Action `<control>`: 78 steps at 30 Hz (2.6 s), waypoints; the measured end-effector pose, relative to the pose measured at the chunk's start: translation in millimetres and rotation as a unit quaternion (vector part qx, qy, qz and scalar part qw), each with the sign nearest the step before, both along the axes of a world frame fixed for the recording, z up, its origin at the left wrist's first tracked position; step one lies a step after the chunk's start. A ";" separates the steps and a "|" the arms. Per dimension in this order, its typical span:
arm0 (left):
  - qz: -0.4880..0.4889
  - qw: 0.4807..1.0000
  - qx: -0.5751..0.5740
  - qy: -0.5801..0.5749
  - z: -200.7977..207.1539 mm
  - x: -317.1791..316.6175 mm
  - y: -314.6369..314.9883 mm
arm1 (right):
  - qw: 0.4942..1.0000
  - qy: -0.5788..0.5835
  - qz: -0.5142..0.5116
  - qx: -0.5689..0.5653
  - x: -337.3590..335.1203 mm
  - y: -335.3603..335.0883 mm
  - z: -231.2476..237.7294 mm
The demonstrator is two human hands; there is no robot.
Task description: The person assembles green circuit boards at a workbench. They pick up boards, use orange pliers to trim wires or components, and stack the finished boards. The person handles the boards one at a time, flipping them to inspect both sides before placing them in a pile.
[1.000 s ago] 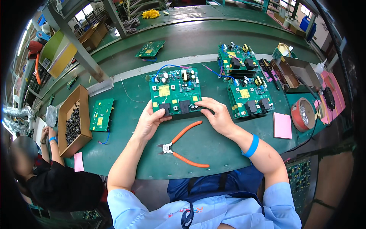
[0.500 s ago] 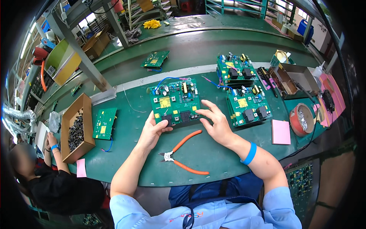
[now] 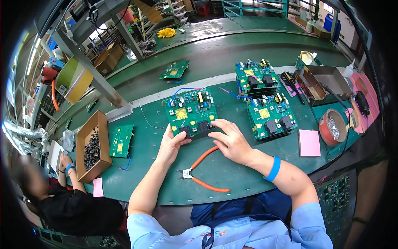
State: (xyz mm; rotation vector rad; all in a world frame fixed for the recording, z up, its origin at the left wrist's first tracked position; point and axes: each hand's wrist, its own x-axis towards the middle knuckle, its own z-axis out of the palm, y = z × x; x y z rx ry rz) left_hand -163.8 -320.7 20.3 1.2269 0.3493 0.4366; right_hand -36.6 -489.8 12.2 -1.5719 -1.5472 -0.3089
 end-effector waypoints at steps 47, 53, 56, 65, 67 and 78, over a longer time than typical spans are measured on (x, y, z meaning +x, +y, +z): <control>0.204 0.769 0.520 0.312 -33.8 204.2 254.2 | 0.994 -0.058 -0.032 -0.087 9.6 2.0 -0.6; 0.170 0.896 0.269 0.310 -38.9 228.1 261.0 | 0.993 -0.081 -0.059 -0.055 7.3 3.7 -12.3; 0.185 0.909 0.230 0.295 -34.0 232.1 258.1 | 0.994 -0.076 -0.065 -0.032 8.4 6.0 -16.6; 0.105 0.989 -0.082 0.059 -40.4 244.3 249.6 | 0.995 -0.073 -0.032 -0.058 6.8 9.4 -24.3; 0.127 0.985 -0.113 0.041 -40.0 242.6 255.0 | 0.994 -0.080 -0.025 -0.066 7.4 9.4 -25.8; 0.043 0.952 -0.266 -0.144 12.4 103.0 239.9 | 0.992 -0.104 -0.040 -0.054 6.7 7.7 -24.9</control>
